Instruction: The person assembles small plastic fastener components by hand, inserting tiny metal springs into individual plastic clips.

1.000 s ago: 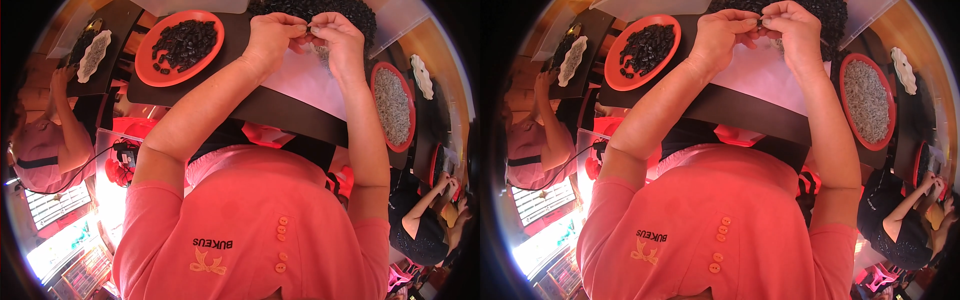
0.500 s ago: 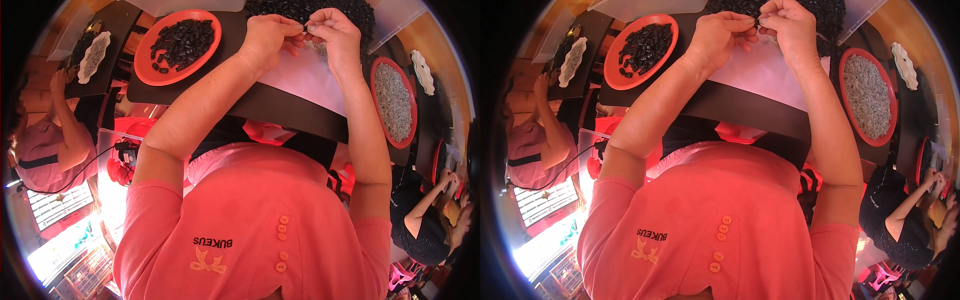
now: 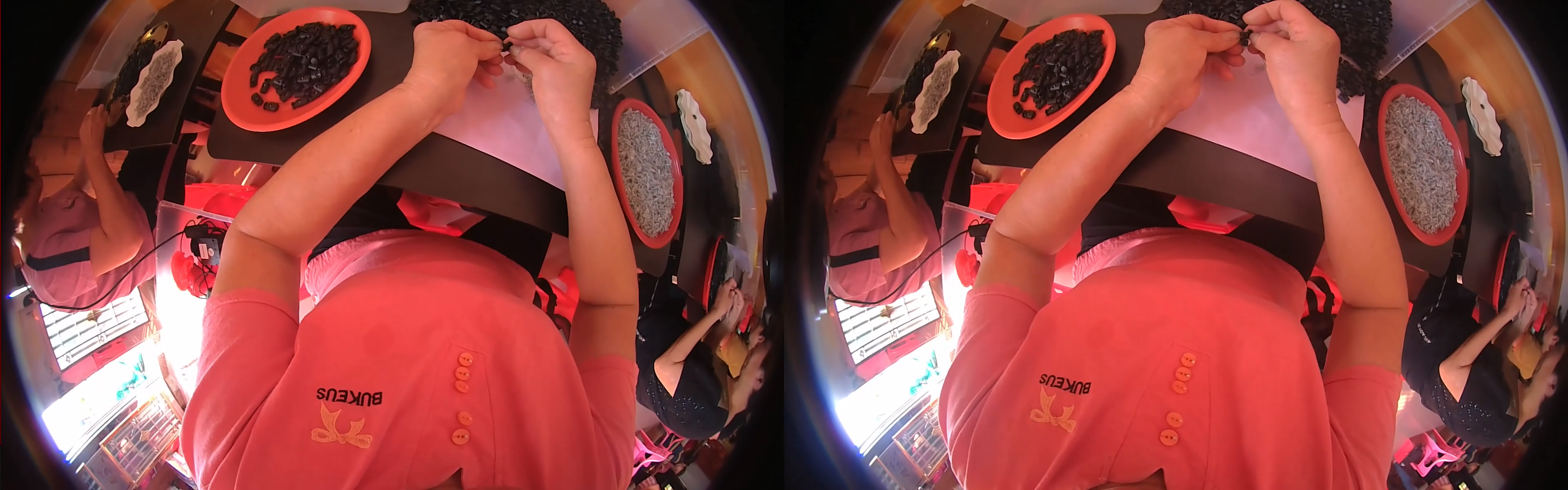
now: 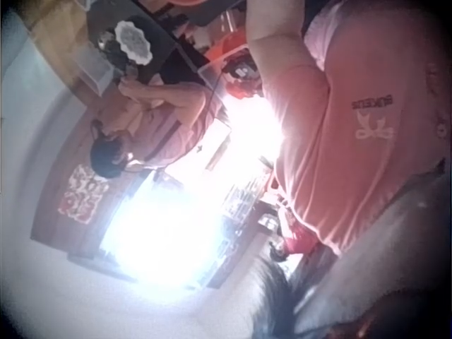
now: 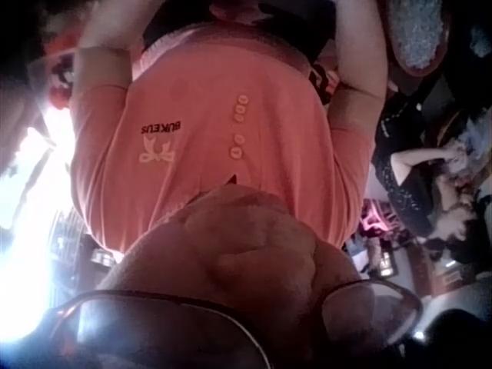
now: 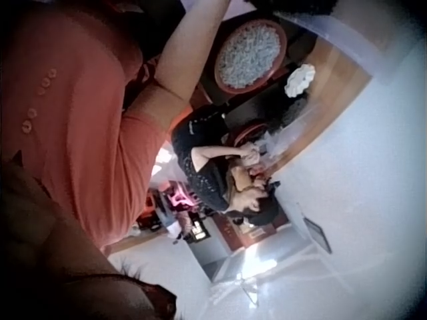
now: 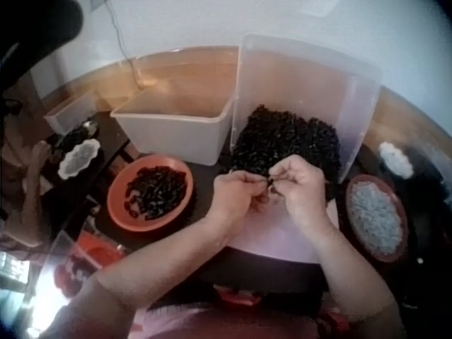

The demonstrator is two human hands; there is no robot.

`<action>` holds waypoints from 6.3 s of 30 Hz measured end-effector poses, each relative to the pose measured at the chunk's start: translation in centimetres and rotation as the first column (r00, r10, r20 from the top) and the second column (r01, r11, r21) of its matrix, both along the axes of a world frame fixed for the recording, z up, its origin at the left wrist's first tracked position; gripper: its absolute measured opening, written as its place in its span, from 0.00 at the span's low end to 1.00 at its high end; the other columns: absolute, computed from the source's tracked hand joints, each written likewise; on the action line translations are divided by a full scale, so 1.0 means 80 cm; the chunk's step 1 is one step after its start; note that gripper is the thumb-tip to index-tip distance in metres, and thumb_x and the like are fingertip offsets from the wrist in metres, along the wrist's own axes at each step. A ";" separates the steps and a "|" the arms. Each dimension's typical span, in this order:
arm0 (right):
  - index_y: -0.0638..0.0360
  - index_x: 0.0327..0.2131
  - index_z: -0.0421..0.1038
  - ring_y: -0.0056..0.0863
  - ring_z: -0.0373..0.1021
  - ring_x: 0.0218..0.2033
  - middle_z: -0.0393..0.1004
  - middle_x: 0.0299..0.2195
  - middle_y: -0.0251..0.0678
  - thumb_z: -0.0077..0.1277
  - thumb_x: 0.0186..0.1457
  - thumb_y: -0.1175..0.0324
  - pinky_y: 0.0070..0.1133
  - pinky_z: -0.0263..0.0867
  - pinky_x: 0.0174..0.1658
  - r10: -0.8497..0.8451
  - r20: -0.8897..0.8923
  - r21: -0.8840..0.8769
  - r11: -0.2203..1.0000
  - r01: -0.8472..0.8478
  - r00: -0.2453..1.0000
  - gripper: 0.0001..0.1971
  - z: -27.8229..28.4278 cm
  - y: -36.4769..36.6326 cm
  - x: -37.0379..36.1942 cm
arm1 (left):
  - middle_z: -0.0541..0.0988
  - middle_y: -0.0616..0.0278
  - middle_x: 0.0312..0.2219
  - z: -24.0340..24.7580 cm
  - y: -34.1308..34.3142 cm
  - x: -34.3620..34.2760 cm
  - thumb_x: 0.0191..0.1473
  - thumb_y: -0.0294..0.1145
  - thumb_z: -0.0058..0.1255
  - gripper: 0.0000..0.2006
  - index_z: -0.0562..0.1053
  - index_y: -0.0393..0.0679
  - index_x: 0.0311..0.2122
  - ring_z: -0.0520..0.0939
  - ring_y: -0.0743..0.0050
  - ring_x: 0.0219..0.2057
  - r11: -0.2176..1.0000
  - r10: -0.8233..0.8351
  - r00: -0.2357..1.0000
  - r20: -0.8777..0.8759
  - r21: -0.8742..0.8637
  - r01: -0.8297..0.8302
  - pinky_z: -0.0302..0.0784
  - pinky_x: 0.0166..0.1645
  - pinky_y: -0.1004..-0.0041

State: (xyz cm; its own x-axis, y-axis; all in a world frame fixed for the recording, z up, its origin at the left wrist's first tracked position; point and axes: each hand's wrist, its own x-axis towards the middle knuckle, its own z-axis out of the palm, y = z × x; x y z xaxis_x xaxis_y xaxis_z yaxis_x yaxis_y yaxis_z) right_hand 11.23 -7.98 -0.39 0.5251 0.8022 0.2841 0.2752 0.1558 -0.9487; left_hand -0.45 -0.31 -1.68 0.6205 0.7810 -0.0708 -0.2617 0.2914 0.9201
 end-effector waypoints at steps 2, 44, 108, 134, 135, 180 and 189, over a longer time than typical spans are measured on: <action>0.65 0.31 0.71 0.17 0.70 0.26 0.73 0.26 0.31 0.47 0.48 0.84 0.13 0.66 0.30 -0.011 0.050 0.009 1.000 0.010 0.999 0.07 -0.005 0.002 0.005 | 0.77 0.51 0.22 0.001 -0.004 0.001 0.48 0.18 0.51 0.05 0.72 0.28 0.31 0.79 0.64 0.23 1.000 -0.004 1.000 -0.019 0.010 0.004 0.73 0.25 0.72; 0.61 0.30 0.65 0.13 0.69 0.31 0.70 0.26 0.26 0.46 0.47 0.85 0.13 0.65 0.32 0.035 0.452 0.087 0.993 -0.083 0.891 0.08 0.005 -0.008 0.011 | 0.77 0.53 0.22 0.001 -0.013 0.004 0.47 0.18 0.51 0.05 0.72 0.28 0.31 0.78 0.69 0.20 0.990 -0.009 0.996 -0.089 0.139 0.022 0.70 0.19 0.75; 0.54 0.25 0.68 0.32 0.68 0.24 0.71 0.22 0.29 0.48 0.33 0.82 0.26 0.65 0.28 -0.437 0.800 0.496 0.867 -0.042 0.411 0.12 -0.034 0.017 -0.021 | 0.78 0.79 0.29 -0.112 0.039 0.058 0.48 0.28 0.47 0.12 0.75 0.64 0.34 0.80 0.83 0.34 0.240 0.646 0.581 -0.496 0.854 0.462 0.68 0.31 0.80; 0.49 0.23 0.65 0.27 0.66 0.21 0.67 0.19 0.23 0.51 0.28 0.78 0.24 0.61 0.26 -0.500 0.823 0.547 0.826 -0.137 0.269 0.13 -0.031 0.010 -0.018 | 0.77 0.61 0.28 -0.080 0.025 0.043 0.48 0.24 0.45 0.07 0.74 0.39 0.32 0.77 0.73 0.30 0.867 0.175 0.939 -0.296 0.498 -0.004 0.71 0.32 0.72; 0.49 0.22 0.65 0.26 0.66 0.21 0.67 0.19 0.23 0.51 0.28 0.78 0.24 0.61 0.26 -0.491 0.824 0.540 0.831 -0.132 0.282 0.13 -0.030 0.010 -0.018 | 0.77 0.62 0.29 -0.072 0.022 0.043 0.48 0.24 0.45 0.07 0.75 0.40 0.33 0.77 0.74 0.31 0.889 0.171 0.932 -0.319 0.457 -0.006 0.71 0.33 0.72; 0.60 0.31 0.72 0.20 0.72 0.25 0.75 0.25 0.32 0.47 0.44 0.85 0.17 0.68 0.30 -0.209 0.544 0.356 0.934 0.002 0.812 0.11 -0.016 -0.003 -0.004 | 0.76 0.52 0.25 0.009 0.000 -0.005 0.48 0.20 0.51 0.05 0.74 0.29 0.31 0.77 0.66 0.22 0.991 -0.118 0.993 0.005 -0.063 0.118 0.71 0.25 0.72; 0.60 0.33 0.75 0.09 0.62 0.19 0.73 0.23 0.26 0.50 0.49 0.79 0.11 0.57 0.21 0.069 0.284 0.080 0.992 -0.095 0.956 0.07 -0.004 -0.010 0.017 | 0.76 0.49 0.24 0.012 0.001 -0.006 0.48 0.19 0.51 0.06 0.73 0.27 0.32 0.78 0.62 0.24 0.994 -0.099 0.994 0.045 -0.037 0.100 0.71 0.24 0.72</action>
